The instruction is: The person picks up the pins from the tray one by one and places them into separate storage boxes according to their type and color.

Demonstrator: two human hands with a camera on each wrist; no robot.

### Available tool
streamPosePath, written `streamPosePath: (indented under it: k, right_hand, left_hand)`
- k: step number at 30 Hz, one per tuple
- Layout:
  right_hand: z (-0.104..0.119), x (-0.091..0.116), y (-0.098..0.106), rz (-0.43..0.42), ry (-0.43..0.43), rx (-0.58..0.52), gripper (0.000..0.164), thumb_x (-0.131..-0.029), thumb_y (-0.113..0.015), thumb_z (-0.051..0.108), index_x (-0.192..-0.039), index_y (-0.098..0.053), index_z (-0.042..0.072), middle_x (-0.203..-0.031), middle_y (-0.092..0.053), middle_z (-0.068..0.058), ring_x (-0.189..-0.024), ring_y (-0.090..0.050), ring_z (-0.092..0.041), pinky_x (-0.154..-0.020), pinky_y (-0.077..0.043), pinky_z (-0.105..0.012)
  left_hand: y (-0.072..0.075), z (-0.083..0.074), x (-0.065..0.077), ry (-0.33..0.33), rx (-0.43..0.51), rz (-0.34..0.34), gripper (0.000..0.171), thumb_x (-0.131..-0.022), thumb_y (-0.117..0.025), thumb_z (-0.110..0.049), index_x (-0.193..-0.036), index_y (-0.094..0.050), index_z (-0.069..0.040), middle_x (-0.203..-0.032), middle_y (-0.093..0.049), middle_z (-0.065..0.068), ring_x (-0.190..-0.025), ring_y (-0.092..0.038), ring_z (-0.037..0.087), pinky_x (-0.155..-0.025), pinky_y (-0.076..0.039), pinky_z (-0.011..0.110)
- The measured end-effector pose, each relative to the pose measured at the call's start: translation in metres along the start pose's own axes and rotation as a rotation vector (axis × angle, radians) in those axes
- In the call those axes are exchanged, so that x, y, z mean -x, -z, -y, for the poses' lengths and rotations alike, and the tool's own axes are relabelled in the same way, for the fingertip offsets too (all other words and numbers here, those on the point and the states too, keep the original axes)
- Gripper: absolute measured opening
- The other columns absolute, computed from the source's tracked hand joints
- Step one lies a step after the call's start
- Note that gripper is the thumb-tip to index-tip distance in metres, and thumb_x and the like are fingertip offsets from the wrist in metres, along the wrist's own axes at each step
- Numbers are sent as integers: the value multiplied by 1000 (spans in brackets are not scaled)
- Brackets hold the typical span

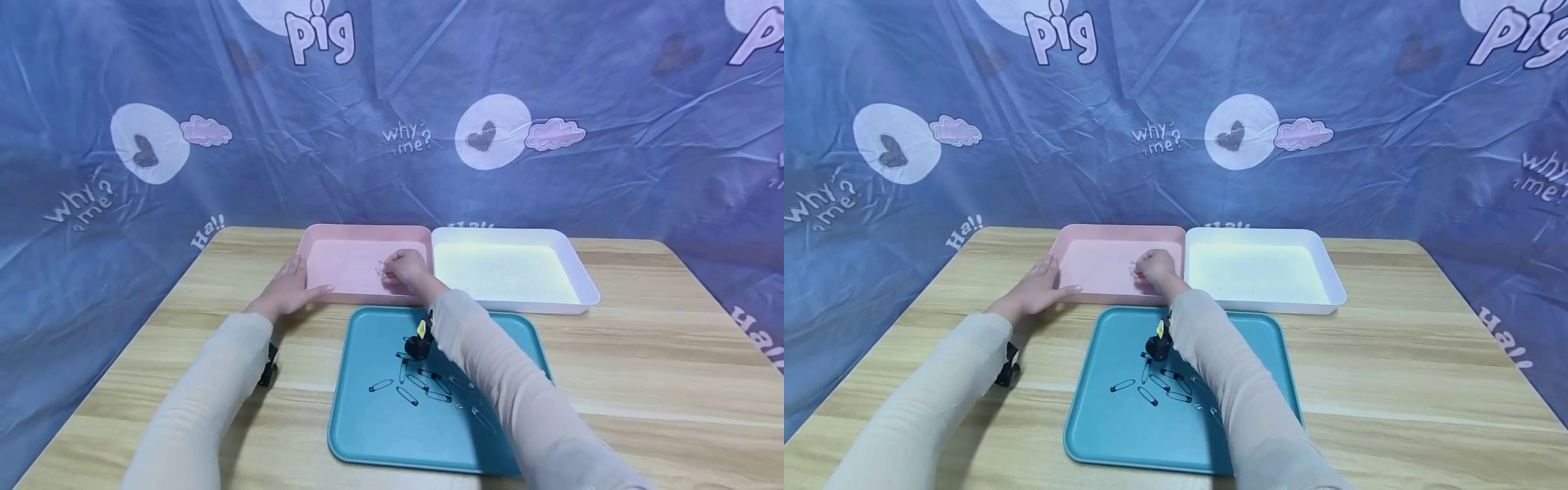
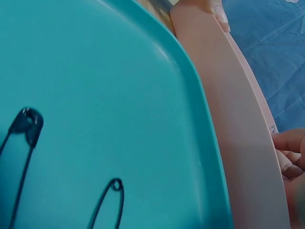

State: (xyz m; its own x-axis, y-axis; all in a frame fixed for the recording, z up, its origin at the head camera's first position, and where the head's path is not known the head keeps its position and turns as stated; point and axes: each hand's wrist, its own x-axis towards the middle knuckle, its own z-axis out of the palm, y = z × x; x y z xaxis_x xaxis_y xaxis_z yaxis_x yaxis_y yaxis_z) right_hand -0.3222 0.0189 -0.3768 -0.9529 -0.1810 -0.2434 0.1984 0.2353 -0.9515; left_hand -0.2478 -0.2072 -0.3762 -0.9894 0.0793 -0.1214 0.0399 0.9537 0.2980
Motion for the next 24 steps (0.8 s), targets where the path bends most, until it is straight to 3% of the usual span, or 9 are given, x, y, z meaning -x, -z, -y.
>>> streamPosePath:
  k: [9, 16, 24]
  right_hand:
    - [0, -7, -6, 17, -1, 64, 9, -75, -56, -10, -81, -59, -6, -79, -57, -15, -56, -57, -14, -56, -51, -24]
    - [-2, -8, -5, 16, 25, 141, 6, -74, -59, -9, -76, -61, -4, -68, -57, -8, -57, -59, -13, -56, -51, -23]
    - [-5, -11, -4, -23, 49, 267, 7, -74, -61, -6, -76, -62, 0, -67, -56, -5, -55, -56, -10, -53, -48, -19]
  left_hand:
    - [-1, -1, 0, 11, 11, -16, 100, -78, -35, -66, -133, 1, 10, -140, 3, 24, -128, 3, 34, -103, -5, 43]
    - [-2, -2, -1, 13, 10, -26, 101, -78, -36, -65, -133, 0, 11, -139, 2, 25, -127, 3, 34, -103, -5, 44]
    - [-3, -2, -4, 14, -4, -33, 101, -77, -34, -67, -133, 1, 10, -140, 3, 24, -128, 3, 33, -103, -4, 42]
